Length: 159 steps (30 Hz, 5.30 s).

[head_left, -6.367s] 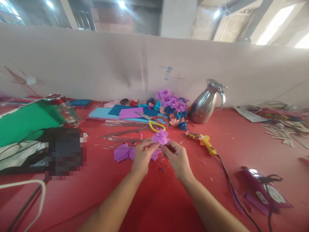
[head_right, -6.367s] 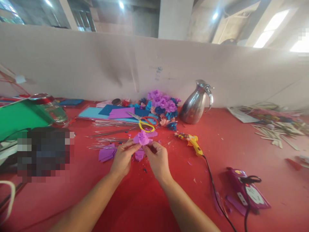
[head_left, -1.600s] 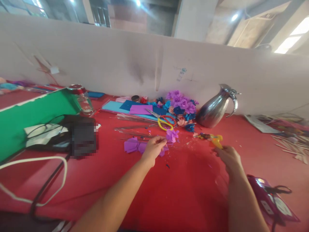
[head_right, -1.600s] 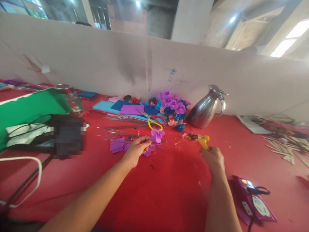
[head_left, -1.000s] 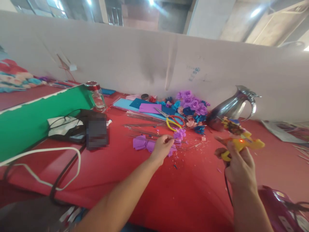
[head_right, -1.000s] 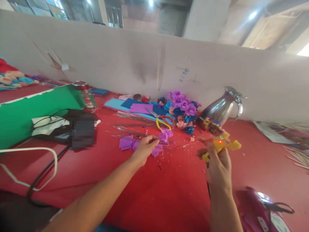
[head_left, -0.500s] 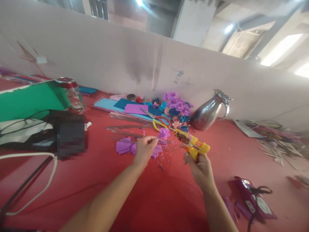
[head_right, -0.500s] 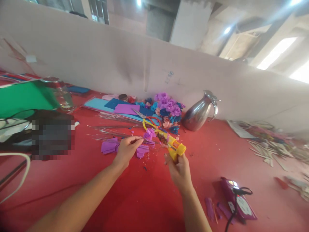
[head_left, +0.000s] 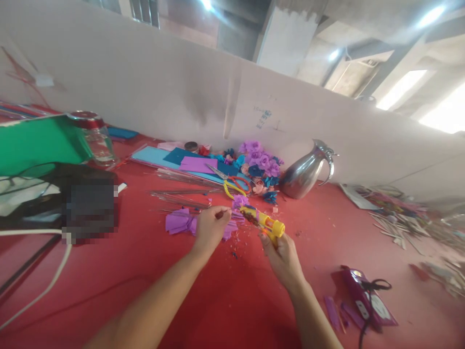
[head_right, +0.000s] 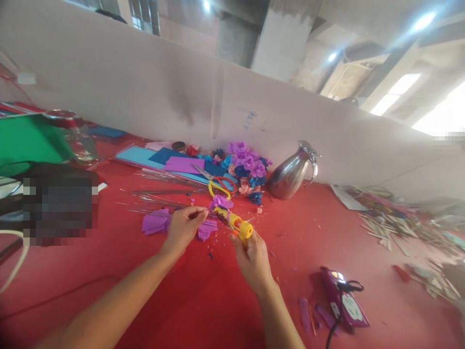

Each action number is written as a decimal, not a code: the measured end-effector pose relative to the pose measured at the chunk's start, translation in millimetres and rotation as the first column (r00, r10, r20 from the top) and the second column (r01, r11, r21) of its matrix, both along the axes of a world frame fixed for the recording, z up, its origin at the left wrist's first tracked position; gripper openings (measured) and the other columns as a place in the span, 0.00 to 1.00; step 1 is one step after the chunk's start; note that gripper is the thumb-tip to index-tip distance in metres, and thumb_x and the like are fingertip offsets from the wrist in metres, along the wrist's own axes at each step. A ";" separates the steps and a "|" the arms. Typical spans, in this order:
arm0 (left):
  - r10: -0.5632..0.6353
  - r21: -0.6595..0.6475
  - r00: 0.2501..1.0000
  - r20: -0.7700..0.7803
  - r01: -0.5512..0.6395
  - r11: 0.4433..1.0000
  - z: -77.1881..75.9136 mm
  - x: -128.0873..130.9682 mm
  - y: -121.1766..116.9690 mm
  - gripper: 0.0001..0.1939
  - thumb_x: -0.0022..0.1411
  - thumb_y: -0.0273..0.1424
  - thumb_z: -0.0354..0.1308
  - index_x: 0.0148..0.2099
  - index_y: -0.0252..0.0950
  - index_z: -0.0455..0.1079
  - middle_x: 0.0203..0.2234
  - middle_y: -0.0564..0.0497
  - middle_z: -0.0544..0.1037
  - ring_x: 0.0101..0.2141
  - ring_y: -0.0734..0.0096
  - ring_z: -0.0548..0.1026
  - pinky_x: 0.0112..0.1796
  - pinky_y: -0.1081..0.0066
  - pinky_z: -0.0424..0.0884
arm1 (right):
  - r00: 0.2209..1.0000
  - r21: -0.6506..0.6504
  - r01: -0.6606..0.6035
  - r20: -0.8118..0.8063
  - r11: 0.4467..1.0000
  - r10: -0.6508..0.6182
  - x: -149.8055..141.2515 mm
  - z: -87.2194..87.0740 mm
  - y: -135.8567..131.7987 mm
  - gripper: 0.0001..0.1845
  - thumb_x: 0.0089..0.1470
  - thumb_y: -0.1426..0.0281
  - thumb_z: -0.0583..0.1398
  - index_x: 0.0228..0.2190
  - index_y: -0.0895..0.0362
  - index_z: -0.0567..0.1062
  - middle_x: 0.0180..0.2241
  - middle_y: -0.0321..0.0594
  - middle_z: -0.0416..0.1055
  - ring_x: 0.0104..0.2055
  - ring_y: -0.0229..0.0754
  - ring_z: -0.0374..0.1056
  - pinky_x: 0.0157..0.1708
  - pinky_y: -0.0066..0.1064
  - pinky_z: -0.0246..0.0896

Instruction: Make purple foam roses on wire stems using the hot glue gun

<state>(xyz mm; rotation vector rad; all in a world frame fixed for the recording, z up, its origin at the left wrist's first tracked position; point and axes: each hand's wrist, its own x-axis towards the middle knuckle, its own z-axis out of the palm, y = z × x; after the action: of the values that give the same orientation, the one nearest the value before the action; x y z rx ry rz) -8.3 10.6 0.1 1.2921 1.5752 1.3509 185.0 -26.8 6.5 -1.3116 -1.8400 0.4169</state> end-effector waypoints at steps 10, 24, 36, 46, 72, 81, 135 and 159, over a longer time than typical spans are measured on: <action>0.019 0.007 0.995 -0.094 -0.019 1.000 13.7 1.7 -8.3 0.12 0.53 0.34 0.55 0.33 0.35 0.78 0.22 0.52 0.79 0.24 0.69 0.73 0.28 0.72 0.62 | 0.992 -0.006 0.060 0.112 0.998 -0.059 -4.5 7.9 -0.4 0.16 0.58 0.59 0.52 0.28 0.56 0.70 0.17 0.34 0.63 0.19 0.38 0.60 0.20 0.26 0.52; 0.023 0.023 0.991 -0.133 -0.020 1.000 13.7 2.7 -9.2 0.11 0.53 0.33 0.55 0.31 0.37 0.78 0.18 0.54 0.75 0.22 0.71 0.69 0.26 0.73 0.59 | 0.984 0.080 0.078 0.152 0.994 -0.089 -4.2 5.2 -1.5 0.15 0.59 0.59 0.52 0.35 0.57 0.72 0.24 0.39 0.71 0.24 0.41 0.66 0.24 0.29 0.56; 0.026 0.022 0.992 -0.121 -0.023 0.999 17.3 2.4 -9.7 0.09 0.52 0.32 0.55 0.28 0.37 0.77 0.16 0.55 0.74 0.21 0.71 0.70 0.25 0.74 0.59 | 0.976 0.113 0.039 0.207 0.993 -0.062 -3.5 3.7 -1.2 0.14 0.60 0.61 0.52 0.33 0.57 0.72 0.23 0.39 0.70 0.23 0.40 0.66 0.24 0.28 0.55; 0.009 0.012 0.992 0.128 -0.011 1.000 10.6 2.1 -4.5 0.09 0.49 0.35 0.59 0.29 0.37 0.78 0.23 0.52 0.80 0.26 0.68 0.73 0.30 0.72 0.64 | 0.928 0.101 0.340 0.122 0.935 -0.351 25.4 1.0 15.3 0.22 0.60 0.53 0.50 0.33 0.58 0.72 0.21 0.40 0.70 0.21 0.42 0.65 0.22 0.30 0.55; -0.016 -0.120 0.396 0.918 0.314 0.942 14.2 12.3 -6.8 0.12 0.38 0.30 0.71 0.29 0.36 0.76 0.25 0.53 0.76 0.26 0.75 0.71 0.27 0.74 0.64 | 0.580 -0.386 -0.443 -0.812 0.809 -0.071 -75.8 8.2 28.9 0.20 0.42 0.59 0.67 0.34 0.57 0.71 0.23 0.34 0.73 0.22 0.36 0.68 0.22 0.25 0.57; -0.001 -0.140 0.610 0.793 0.183 0.973 13.1 11.5 -5.4 0.10 0.35 0.29 0.70 0.26 0.36 0.78 0.25 0.52 0.78 0.27 0.77 0.69 0.29 0.75 0.61 | 0.582 -0.393 -0.357 -0.803 0.848 -0.127 -70.1 12.7 23.2 0.13 0.41 0.65 0.66 0.30 0.58 0.74 0.23 0.32 0.70 0.22 0.32 0.64 0.20 0.23 0.53; -0.144 0.080 0.930 0.339 0.124 0.989 15.5 8.8 -9.1 0.09 0.48 0.33 0.66 0.34 0.37 0.81 0.29 0.49 0.82 0.34 0.62 0.76 0.37 0.69 0.68 | 0.641 -0.387 -0.136 -0.737 0.912 -0.217 -69.8 9.2 20.7 0.14 0.41 0.59 0.65 0.25 0.59 0.77 0.18 0.32 0.66 0.20 0.32 0.53 0.20 0.25 0.47; -0.242 0.048 0.630 0.738 0.309 0.950 20.0 10.2 -8.0 0.14 0.33 0.34 0.76 0.26 0.37 0.79 0.22 0.51 0.79 0.27 0.70 0.74 0.36 0.68 0.69 | 0.696 -0.244 -0.043 -0.703 0.969 -0.146 -72.8 7.3 15.0 0.08 0.48 0.65 0.62 0.28 0.56 0.78 0.21 0.33 0.70 0.22 0.36 0.60 0.24 0.27 0.54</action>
<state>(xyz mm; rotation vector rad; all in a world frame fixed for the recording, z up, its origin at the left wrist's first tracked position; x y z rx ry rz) 1.9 2.6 20.1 0.7212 0.8054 1.3410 112.2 -11.8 13.9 -1.1161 -1.0961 0.9988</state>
